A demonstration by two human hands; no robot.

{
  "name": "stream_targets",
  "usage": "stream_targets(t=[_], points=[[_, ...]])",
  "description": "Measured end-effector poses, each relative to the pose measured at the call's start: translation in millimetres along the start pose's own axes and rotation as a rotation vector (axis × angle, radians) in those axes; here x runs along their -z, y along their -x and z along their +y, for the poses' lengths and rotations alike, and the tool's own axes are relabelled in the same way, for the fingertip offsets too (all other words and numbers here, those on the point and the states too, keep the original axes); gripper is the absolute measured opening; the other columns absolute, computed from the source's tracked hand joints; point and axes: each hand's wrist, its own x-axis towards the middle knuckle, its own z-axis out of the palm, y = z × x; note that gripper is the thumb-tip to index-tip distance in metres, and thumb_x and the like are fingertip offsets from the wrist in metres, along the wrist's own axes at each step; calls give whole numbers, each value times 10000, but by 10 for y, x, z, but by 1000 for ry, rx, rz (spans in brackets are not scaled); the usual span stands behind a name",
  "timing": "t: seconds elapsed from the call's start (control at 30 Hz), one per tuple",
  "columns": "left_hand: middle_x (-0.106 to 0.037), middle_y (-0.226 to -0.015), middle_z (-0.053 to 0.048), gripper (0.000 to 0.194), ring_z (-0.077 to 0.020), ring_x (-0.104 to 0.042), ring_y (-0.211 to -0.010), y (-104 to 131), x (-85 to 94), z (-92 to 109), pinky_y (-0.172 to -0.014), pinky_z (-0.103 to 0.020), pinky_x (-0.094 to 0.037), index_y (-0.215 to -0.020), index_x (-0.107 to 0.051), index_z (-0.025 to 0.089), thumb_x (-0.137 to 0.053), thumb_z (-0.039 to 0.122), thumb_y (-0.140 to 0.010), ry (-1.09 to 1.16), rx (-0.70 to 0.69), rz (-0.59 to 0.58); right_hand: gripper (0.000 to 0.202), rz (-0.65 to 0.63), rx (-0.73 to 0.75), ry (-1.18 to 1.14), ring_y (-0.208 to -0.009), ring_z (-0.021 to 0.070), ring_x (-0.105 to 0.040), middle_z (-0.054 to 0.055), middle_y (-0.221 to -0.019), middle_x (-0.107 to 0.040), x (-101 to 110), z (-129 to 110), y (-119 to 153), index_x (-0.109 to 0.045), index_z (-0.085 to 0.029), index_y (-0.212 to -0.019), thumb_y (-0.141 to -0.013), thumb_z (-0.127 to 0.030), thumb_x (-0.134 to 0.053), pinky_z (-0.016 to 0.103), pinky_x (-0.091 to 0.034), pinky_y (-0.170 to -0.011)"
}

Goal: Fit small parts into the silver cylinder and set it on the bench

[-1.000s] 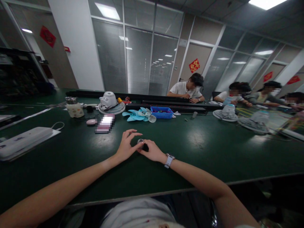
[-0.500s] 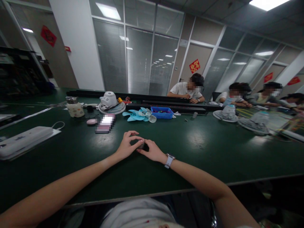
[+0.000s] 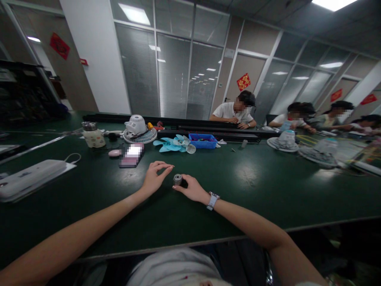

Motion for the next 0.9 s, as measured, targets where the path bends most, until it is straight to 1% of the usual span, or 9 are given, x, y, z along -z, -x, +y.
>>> stream_targets(t=[0.1, 0.23, 0.33, 0.47, 0.53, 0.67, 0.77, 0.83, 0.9], points=[[-720, -968, -50, 316, -239, -614, -980, -29, 12, -151, -897, -420, -470, -985, -763, 269, -585, 500, -862, -23, 68, -59, 331, 98, -42, -97, -908, 189, -633, 60, -1025, -696, 168, 144, -44, -653, -174, -1066, -842, -418, -666, 328, -478, -818], [-751, -1003, -48, 357, -260, -642, -964, -21, 2, -286, -845, -416, -490, -1022, -760, 280, -561, 529, -862, -71, 134, -174, 357, 403, -170, 41, -904, 205, -652, 80, -1001, -713, 748, 692, -132, -665, -159, -1021, -828, -459, -646, 330, -481, -828], [-754, -1008, -42, 348, -268, -653, -956, 0, -11, -284, -807, -396, -504, -1027, -762, 297, -565, 528, -857, -103, 125, -236, 355, 607, -383, 326, -946, 232, -659, 131, -1015, -712, 1314, 1220, -85, -665, -136, -1010, -851, -451, -620, 330, -467, -849], [-751, -1005, -33, 302, -265, -649, -974, 17, -11, -229, -812, -387, -510, -1009, -765, 307, -586, 493, -853, -131, 97, -268, 421, 625, -784, 600, -1023, 293, -649, 202, -1045, -696, 1833, 1717, 156, -663, -113, -1053, -888, -486, -561, 367, -457, -860], [-745, -1020, -35, 294, -263, -634, -1010, 21, -4, -201, -838, -391, -506, -1017, -762, 308, -585, 481, -858, -148, 75, -284, 436, 600, -885, 620, -1028, 319, -647, 218, -1058, -689, 1924, 1832, 267, -661, -103, -1067, -883, -486, -566, 391, -457, -857], [-729, -1040, -50, 265, -253, -603, -1054, 23, 9, -151, -908, -401, -481, -1019, -764, 304, -591, 435, -867, -222, 21, -289, 427, 593, -938, 595, -1014, 333, -650, 218, -1058, -686, 1911, 1903, 333, -661, -98, -1052, -862, -474, -590, 417, -454, -869], [-724, -1020, -62, 244, -259, -592, -1038, 21, 7, -140, -900, -412, -474, -1007, -770, 299, -605, 405, -862, -267, 2, -286, 512, 635, -938, 605, -1108, 339, -605, 227, -1140, -659, 1861, 1870, 286, -577, -77, -1210, -856, -445, -595, 467, -400, -968], [-732, -961, -59, 242, -265, -583, -1009, 18, 1, -154, -868, -410, -473, -1006, -771, 295, -606, 400, -863, -268, -18, -286, 652, 748, -850, 667, -1249, 343, -501, 254, -1314, -556, 1800, 1782, 223, -429, -51, -1362, -843, -406, -603, 516, -301, -1062], [-742, -906, -48, 243, -266, -571, -976, 17, -7, -180, -840, -404, -466, -1004, -771, 294, -607, 405, -864, -256, -33, -287, 726, 861, -644, 742, -1355, 332, -377, 259, -1451, -418, 1666, 1610, 130, -314, -39, -1430, -840, -361, -588, 541, -204, -1118]])
